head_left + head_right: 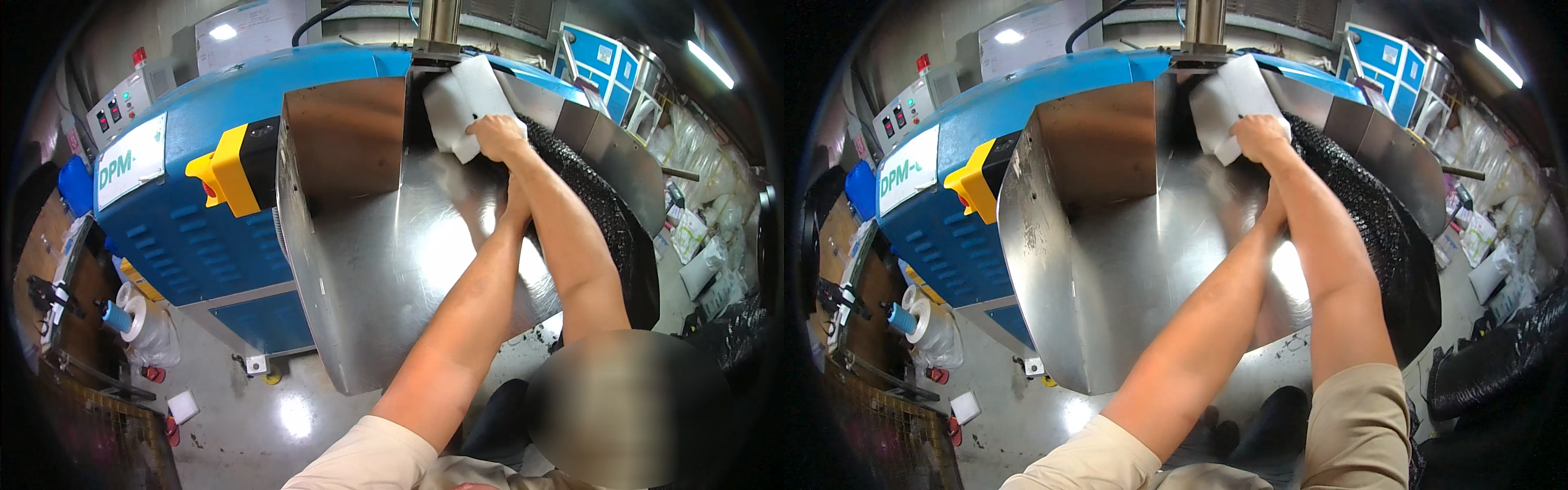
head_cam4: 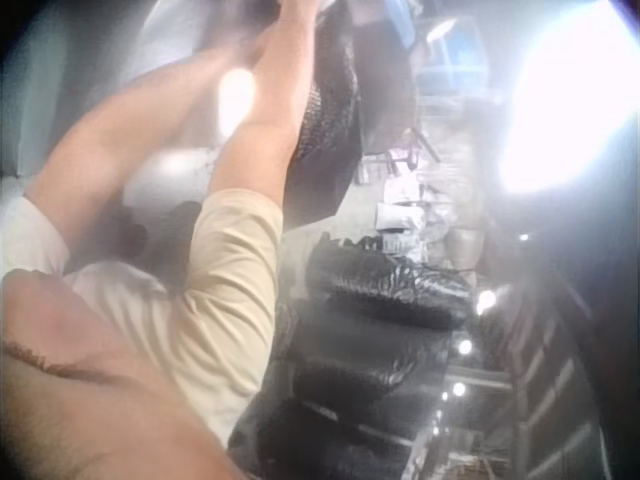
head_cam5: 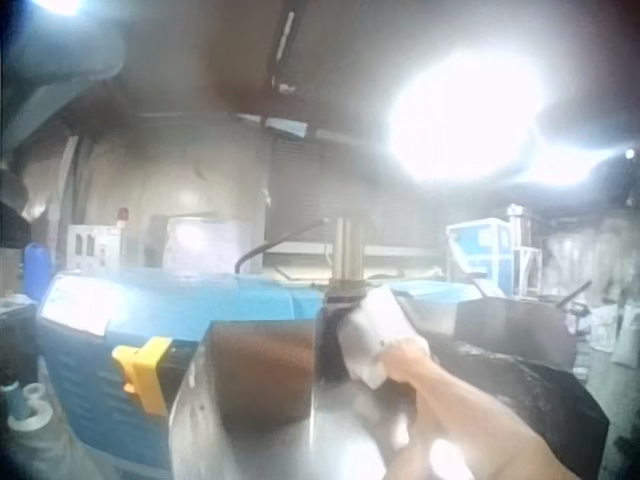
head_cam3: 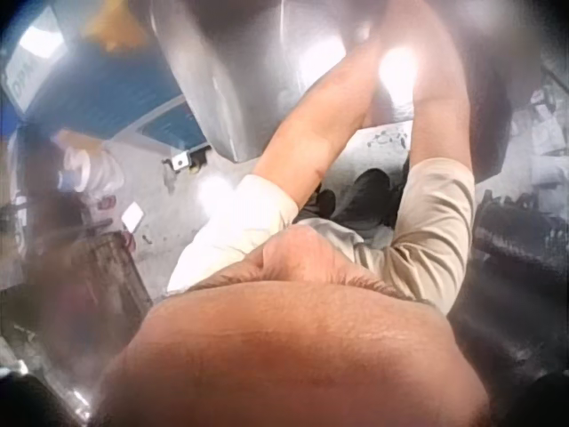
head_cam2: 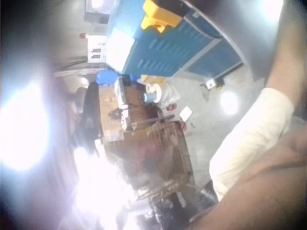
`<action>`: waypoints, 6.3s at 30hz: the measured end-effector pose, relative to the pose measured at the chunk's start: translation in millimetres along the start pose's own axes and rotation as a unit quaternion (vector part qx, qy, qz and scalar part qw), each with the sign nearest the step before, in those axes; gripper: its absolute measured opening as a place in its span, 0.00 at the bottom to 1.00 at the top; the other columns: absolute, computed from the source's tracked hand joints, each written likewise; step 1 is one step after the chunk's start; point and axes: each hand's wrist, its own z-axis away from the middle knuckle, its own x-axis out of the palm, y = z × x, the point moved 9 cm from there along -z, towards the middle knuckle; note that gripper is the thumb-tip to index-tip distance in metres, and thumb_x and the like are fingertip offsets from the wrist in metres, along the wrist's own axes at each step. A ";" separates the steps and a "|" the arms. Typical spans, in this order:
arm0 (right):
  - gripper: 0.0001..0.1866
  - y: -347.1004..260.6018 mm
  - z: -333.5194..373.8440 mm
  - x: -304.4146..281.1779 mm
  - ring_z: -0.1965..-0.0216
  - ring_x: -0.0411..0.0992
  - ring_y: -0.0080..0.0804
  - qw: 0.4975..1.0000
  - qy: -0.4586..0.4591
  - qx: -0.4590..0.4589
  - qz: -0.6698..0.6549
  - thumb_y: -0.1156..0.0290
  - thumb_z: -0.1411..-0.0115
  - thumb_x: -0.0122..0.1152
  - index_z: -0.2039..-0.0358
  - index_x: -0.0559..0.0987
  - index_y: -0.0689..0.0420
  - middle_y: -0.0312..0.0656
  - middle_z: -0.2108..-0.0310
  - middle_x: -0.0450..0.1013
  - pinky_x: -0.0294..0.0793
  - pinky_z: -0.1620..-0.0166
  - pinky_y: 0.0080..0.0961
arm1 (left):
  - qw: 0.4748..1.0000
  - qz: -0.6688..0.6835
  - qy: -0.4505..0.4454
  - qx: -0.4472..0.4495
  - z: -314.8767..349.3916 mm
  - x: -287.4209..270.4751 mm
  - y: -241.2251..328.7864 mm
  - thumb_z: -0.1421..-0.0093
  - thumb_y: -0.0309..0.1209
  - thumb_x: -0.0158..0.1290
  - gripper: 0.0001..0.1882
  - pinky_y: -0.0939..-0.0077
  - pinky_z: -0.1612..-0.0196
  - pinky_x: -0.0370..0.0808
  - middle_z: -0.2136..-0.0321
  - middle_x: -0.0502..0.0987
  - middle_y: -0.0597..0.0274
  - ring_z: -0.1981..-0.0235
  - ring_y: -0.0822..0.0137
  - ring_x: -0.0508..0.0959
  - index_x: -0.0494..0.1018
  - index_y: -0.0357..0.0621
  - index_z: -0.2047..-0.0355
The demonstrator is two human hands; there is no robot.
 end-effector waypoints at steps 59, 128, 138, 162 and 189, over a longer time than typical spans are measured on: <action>0.20 3.8 77.1 -264.4 0.49 0.80 0.47 0.984 0.121 -0.073 0.105 0.81 0.53 0.67 0.57 0.87 0.54 0.47 0.56 0.84 0.78 0.42 0.40 | 0.944 -0.313 0.108 -0.009 18.7 -8.4 112.6 0.49 0.28 0.56 0.48 0.60 0.25 0.59 0.33 0.63 0.24 0.30 0.36 0.64 0.53 0.24 0.27; 0.10 -69.6 37.7 -104.6 0.51 0.82 0.37 0.989 0.114 0.054 0.072 0.72 0.40 0.60 0.65 0.88 0.44 0.38 0.61 0.85 0.72 0.45 0.37 | 0.867 -0.407 0.249 -0.143 19.4 -74.3 9.9 0.32 0.47 0.51 0.46 0.67 0.30 0.63 0.26 0.54 0.41 0.28 0.55 0.61 0.48 0.27 0.26; 0.10 -71.6 34.6 -101.5 0.48 0.81 0.35 0.990 0.096 0.075 0.076 0.70 0.38 0.60 0.63 0.89 0.44 0.38 0.58 0.85 0.70 0.43 0.37 | 0.872 -0.407 0.236 -0.138 24.3 -72.0 9.4 0.34 0.47 0.54 0.47 0.66 0.29 0.61 0.27 0.55 0.39 0.28 0.53 0.61 0.48 0.27 0.26; 0.10 -76.7 34.0 -107.8 0.48 0.81 0.36 0.992 0.079 0.076 0.063 0.71 0.37 0.60 0.63 0.89 0.44 0.39 0.58 0.85 0.70 0.44 0.37 | 0.886 -0.398 0.208 -0.112 15.2 -59.2 15.7 0.39 0.47 0.60 0.52 0.64 0.27 0.57 0.27 0.56 0.35 0.27 0.48 0.60 0.50 0.25 0.27; 0.11 -74.4 8.9 -75.2 0.47 0.80 0.36 0.980 0.128 0.133 0.073 0.66 0.33 0.58 0.57 0.88 0.49 0.39 0.53 0.84 0.71 0.41 0.42 | 0.882 -0.403 0.232 -0.077 -18.6 -60.4 7.9 0.45 0.48 0.67 0.56 0.61 0.24 0.52 0.28 0.58 0.31 0.27 0.43 0.60 0.52 0.24 0.28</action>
